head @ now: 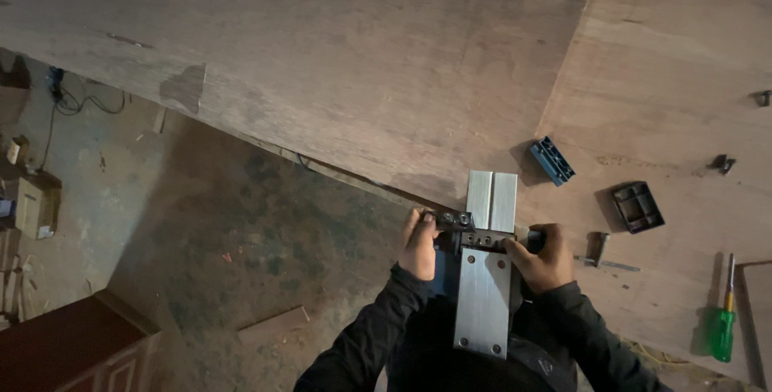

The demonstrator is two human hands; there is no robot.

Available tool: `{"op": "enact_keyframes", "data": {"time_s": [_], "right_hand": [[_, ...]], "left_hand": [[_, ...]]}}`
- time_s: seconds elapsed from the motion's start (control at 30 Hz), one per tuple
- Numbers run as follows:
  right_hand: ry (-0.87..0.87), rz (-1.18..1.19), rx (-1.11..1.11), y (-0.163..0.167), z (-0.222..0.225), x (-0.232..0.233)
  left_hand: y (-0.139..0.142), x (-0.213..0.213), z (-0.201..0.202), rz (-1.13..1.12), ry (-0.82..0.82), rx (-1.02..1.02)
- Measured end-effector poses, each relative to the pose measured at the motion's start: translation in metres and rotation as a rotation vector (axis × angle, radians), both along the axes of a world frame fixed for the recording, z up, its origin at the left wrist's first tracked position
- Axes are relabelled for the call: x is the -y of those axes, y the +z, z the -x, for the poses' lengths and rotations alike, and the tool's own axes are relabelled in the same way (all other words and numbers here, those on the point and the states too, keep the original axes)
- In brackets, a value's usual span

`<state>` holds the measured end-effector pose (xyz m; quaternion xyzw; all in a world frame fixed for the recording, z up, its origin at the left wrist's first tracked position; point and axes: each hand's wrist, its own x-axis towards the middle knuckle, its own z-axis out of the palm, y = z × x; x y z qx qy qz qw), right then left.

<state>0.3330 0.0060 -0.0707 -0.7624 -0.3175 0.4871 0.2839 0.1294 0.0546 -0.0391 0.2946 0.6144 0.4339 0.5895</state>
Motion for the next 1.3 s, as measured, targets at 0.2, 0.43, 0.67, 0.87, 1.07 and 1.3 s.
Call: {"op": "enact_keyframes", "data": {"time_s": [0.2, 0.43, 0.67, 0.87, 1.07, 1.3], "right_hand": [[0.015, -0.055, 0.085, 0.001, 0.004, -0.002], [-0.040, 0.017, -0.008, -0.006, 0.003, -0.001], [0.018, 0.106, -0.047, -0.009, -0.006, -0.005], [0.153, 0.038, 0.064, -0.011, -0.008, -0.009], [0.097, 0.034, -0.042, -0.010, -0.006, -0.010], [0.113, -0.049, 0.064, -0.008, -0.001, -0.012]], "left_hand": [[-0.002, -0.001, -0.002, 0.022, 0.015, 0.012], [-0.004, 0.001, -0.001, -0.016, 0.062, 0.076], [-0.008, 0.000, -0.004, 0.085, 0.188, 0.074], [-0.006, -0.003, -0.002, -0.036, 0.025, 0.079], [-0.008, -0.001, -0.004, -0.013, 0.094, 0.132], [-0.007, -0.002, -0.006, 0.011, 0.171, 0.099]]}}
